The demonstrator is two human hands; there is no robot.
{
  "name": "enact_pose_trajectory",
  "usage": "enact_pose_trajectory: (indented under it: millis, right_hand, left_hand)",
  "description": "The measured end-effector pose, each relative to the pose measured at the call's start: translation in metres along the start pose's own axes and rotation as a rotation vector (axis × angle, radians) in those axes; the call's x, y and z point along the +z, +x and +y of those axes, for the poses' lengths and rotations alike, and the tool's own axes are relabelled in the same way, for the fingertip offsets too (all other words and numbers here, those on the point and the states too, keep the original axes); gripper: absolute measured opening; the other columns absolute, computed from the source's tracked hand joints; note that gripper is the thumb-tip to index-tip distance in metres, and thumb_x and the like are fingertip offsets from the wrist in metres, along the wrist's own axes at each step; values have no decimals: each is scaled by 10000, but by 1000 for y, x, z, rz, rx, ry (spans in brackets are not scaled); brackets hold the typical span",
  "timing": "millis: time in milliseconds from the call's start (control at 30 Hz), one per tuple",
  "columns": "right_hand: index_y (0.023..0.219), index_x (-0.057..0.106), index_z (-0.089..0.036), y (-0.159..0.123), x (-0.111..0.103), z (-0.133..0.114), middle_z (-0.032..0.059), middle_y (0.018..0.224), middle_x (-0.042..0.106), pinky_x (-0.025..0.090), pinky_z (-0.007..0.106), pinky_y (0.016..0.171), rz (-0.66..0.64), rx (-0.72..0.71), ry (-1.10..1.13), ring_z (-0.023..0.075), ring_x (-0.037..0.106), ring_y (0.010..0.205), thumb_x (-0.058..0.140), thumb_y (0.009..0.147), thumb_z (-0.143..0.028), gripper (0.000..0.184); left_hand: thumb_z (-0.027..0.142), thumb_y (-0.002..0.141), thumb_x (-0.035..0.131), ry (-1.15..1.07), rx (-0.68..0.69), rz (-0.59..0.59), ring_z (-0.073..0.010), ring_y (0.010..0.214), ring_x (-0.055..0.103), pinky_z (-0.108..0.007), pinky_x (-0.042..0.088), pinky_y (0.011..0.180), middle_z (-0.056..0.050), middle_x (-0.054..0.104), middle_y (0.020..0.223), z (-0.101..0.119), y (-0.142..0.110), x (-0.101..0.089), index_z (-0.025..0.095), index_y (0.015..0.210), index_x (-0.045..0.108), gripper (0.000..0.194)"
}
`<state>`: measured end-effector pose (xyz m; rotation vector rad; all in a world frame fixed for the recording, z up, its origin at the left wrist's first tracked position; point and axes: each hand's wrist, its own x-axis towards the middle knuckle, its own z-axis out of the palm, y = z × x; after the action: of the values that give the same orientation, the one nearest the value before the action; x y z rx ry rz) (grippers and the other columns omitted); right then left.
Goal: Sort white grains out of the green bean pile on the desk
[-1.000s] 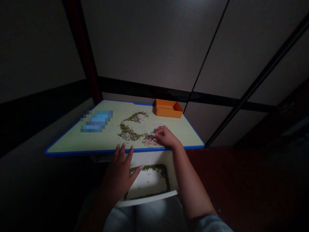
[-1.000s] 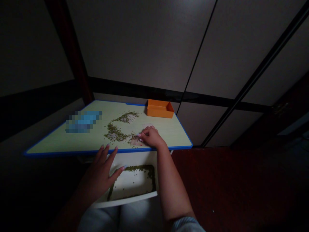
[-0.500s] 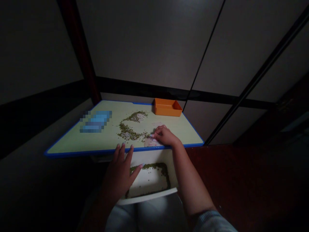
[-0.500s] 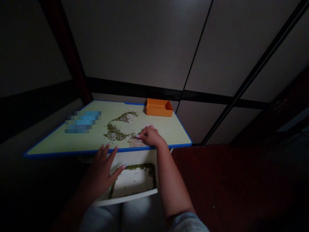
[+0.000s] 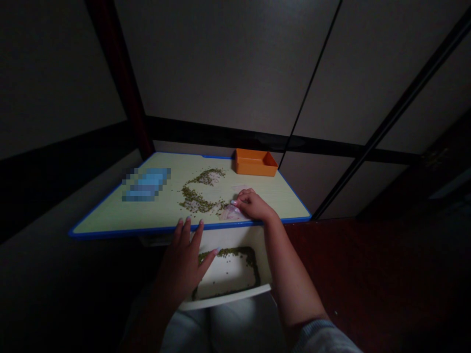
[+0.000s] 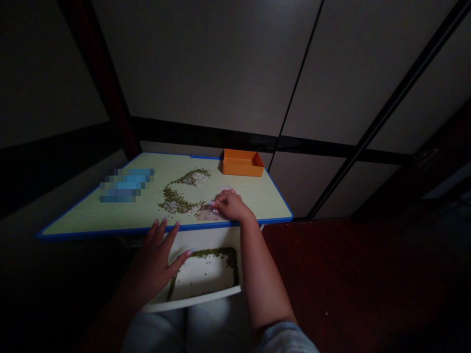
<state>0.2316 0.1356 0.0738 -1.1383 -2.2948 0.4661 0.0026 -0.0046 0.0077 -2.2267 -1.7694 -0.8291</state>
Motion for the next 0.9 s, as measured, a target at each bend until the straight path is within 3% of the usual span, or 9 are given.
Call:
enact_pose_trajectory:
  millis: [300, 467, 900]
  right_hand:
    - [695, 688, -189, 4, 1, -13, 70, 868, 629, 320, 375, 866, 83, 145, -87, 227, 452, 965, 638, 900, -297, 236]
    - [690, 689, -190, 6, 4, -19, 59, 861, 623, 315, 369, 883, 26, 96, -51, 222, 456, 988, 627, 912, -302, 256]
    - [616, 694, -201, 2, -3, -7, 7, 758, 617, 320, 318, 933, -56, -26, 147, 169, 521, 905, 648, 904, -313, 312]
  left_hand:
    - [519, 846, 525, -5, -18, -11, -406, 1473, 245, -568, 399, 1096, -250, 372, 1534, 2, 1, -1, 125, 1422, 447, 703]
    - [523, 846, 520, -6, -10, -18, -409, 1473, 244, -564, 395, 1100, -256, 372, 1532, 2, 1, -2, 117, 1421, 447, 708]
    - [515, 829, 541, -19, -41, -21, -395, 1472, 255, -558, 404, 1096, -227, 388, 1533, 3, 1, -2, 138, 1417, 458, 703]
